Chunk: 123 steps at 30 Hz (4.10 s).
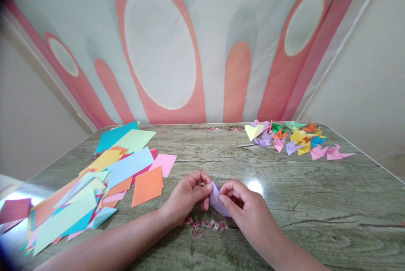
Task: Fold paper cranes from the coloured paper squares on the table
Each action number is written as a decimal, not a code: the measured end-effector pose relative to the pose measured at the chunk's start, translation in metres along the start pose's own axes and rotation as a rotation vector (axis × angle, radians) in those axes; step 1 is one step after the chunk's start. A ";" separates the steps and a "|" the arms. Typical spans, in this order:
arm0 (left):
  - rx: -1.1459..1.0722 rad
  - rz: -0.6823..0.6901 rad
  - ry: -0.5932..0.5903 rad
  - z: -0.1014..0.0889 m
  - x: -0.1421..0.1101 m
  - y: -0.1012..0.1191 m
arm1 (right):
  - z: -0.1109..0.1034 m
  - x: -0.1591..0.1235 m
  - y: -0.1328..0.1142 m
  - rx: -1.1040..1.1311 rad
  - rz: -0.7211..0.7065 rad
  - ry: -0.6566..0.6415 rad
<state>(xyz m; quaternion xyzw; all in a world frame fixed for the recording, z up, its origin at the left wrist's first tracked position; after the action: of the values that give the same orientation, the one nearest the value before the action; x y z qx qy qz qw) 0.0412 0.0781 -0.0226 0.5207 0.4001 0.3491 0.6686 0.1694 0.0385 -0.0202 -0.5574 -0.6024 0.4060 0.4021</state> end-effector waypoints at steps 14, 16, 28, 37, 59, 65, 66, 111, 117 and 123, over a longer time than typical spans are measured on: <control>-0.031 0.011 0.014 -0.002 0.000 0.000 | 0.000 -0.002 -0.005 -0.120 -0.093 0.033; -0.043 0.010 0.015 -0.003 0.001 -0.001 | -0.001 -0.005 -0.010 -0.190 -0.165 0.072; -0.138 -0.030 0.029 -0.009 0.005 -0.004 | -0.004 -0.019 -0.039 -0.382 -0.522 0.199; -0.096 0.042 -0.007 -0.004 0.003 0.001 | -0.002 -0.030 -0.061 -0.459 -0.706 0.249; 0.404 0.071 -0.025 -0.015 0.000 0.011 | -0.015 -0.014 -0.048 -0.431 -0.679 0.135; 0.228 0.012 -0.034 -0.016 0.004 0.004 | -0.019 -0.012 -0.045 -0.452 -0.681 0.163; 0.192 0.020 -0.039 -0.015 0.004 0.005 | -0.020 -0.011 -0.044 -0.450 -0.676 0.170; 0.278 0.189 -0.106 -0.008 -0.002 0.015 | -0.008 -0.012 -0.044 -0.386 -0.650 0.046; 0.421 0.226 0.033 -0.007 -0.007 0.020 | -0.017 -0.014 -0.047 -0.410 -0.637 0.201; 0.377 0.161 -0.003 0.004 -0.011 0.008 | -0.013 -0.017 -0.048 -0.447 -0.635 0.200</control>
<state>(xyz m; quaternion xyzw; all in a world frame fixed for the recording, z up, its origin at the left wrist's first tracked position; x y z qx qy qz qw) 0.0396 0.0684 -0.0120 0.6675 0.4143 0.3194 0.5298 0.1658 0.0200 0.0289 -0.4540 -0.7760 0.0644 0.4330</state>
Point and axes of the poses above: each hand's wrist, its own x-axis towards the middle knuckle, its own z-axis out of the palm, y = z × x, the point moved 8 cm from there along x, towards the middle knuckle, and after that the axes turned 5 degrees about y, right-handed, at the moved point
